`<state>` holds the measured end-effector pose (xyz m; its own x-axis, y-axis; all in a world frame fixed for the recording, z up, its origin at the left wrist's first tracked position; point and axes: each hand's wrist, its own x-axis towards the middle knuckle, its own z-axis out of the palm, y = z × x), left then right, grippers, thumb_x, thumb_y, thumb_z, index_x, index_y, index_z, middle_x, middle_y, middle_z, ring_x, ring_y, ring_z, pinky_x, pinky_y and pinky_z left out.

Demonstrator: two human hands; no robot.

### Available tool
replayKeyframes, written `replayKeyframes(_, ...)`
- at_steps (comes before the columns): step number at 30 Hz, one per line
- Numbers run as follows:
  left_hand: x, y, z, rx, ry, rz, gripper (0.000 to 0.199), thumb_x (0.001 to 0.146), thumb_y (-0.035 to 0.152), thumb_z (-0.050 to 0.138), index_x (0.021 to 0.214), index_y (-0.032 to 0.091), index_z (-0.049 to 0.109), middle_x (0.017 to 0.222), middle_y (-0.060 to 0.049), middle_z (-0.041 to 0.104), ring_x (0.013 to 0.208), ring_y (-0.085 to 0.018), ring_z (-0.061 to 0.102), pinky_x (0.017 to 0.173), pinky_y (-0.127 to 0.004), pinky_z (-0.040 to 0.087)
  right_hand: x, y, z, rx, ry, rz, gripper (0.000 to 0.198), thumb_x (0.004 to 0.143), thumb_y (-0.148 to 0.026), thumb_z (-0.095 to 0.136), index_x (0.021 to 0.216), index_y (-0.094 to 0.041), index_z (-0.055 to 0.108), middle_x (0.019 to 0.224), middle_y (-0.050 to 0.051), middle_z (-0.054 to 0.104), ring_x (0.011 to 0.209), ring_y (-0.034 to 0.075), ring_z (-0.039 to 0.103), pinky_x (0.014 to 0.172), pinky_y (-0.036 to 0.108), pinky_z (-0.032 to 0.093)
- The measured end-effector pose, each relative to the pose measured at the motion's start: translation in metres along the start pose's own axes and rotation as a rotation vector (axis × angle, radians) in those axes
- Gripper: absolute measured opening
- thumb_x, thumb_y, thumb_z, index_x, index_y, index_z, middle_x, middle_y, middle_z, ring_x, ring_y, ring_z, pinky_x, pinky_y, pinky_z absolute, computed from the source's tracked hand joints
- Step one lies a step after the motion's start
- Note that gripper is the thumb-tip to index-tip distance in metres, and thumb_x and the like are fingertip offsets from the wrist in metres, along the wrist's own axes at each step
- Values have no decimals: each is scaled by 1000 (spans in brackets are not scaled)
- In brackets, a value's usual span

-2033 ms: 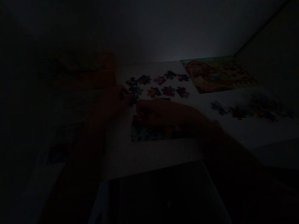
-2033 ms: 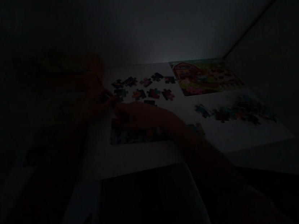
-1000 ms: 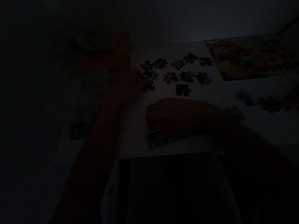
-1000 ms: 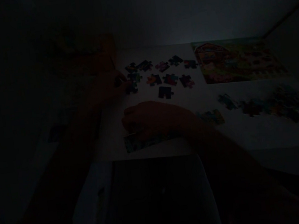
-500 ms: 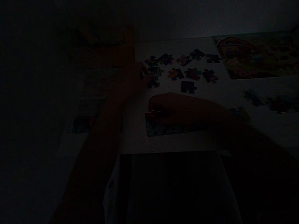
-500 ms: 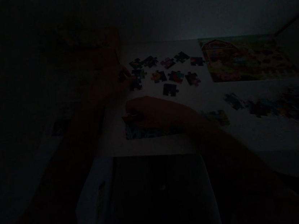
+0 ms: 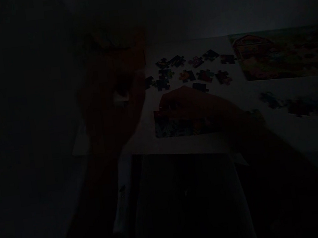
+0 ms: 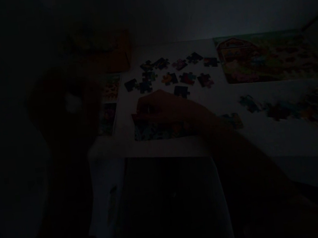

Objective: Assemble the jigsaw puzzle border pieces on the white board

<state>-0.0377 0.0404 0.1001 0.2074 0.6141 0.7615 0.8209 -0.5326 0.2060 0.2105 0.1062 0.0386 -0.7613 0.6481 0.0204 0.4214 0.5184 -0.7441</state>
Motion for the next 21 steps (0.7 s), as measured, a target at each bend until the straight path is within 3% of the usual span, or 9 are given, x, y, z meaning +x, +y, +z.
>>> replayKeyframes(2, -52, 27, -7, -102, -122, 31, 12, 116, 28, 69, 108, 21, 74, 99, -4, 81, 99, -22, 79, 93, -41, 64, 1, 1, 0, 19, -5, -37, 32, 110, -52, 73, 111, -22, 84, 99, 7, 84, 84, 22, 73, 75, 34, 48)
replayKeyframes(3, -77, 40, -5, -128, -201, 10, 11, 116, 30, 70, 118, 21, 76, 109, -7, 84, 108, -25, 81, 98, -43, 65, 1, 1, 0, 23, -4, -58, 31, 110, -51, 73, 112, -22, 84, 99, 7, 84, 85, 22, 73, 76, 34, 48)
replayKeyframes(7, -147, 80, 16, -94, -416, -11, 45, 120, 46, 66, 157, 20, 68, 156, -16, 79, 147, -35, 71, 121, -54, 58, 3, 1, 2, 38, 2, -139, 34, 110, -53, 74, 111, -21, 85, 102, 8, 85, 87, 22, 73, 79, 34, 49)
replayKeyframes(10, -158, 94, 24, 4, -492, -41, 60, 119, 54, 67, 168, 20, 62, 167, -15, 72, 156, -37, 64, 130, -57, 49, 5, 1, 4, 68, -14, -206, 38, 111, -57, 73, 110, -21, 86, 103, 8, 85, 88, 21, 72, 80, 34, 49)
replayKeyframes(14, -155, 99, 24, 59, -542, -76, 63, 118, 56, 67, 171, 21, 62, 170, -13, 70, 157, -36, 63, 131, -54, 47, 7, 2, 7, 53, 14, -286, 35, 111, -55, 74, 107, -21, 84, 103, 8, 83, 86, 20, 70, 80, 33, 48)
replayKeyframes(21, -162, 100, 25, 70, -564, -100, 67, 118, 56, 67, 175, 23, 58, 174, -13, 67, 164, -35, 58, 136, -54, 42, 5, -4, 4, 26, 93, -168, 36, 109, -56, 75, 110, -22, 83, 99, 7, 82, 84, 20, 68, 78, 33, 47)
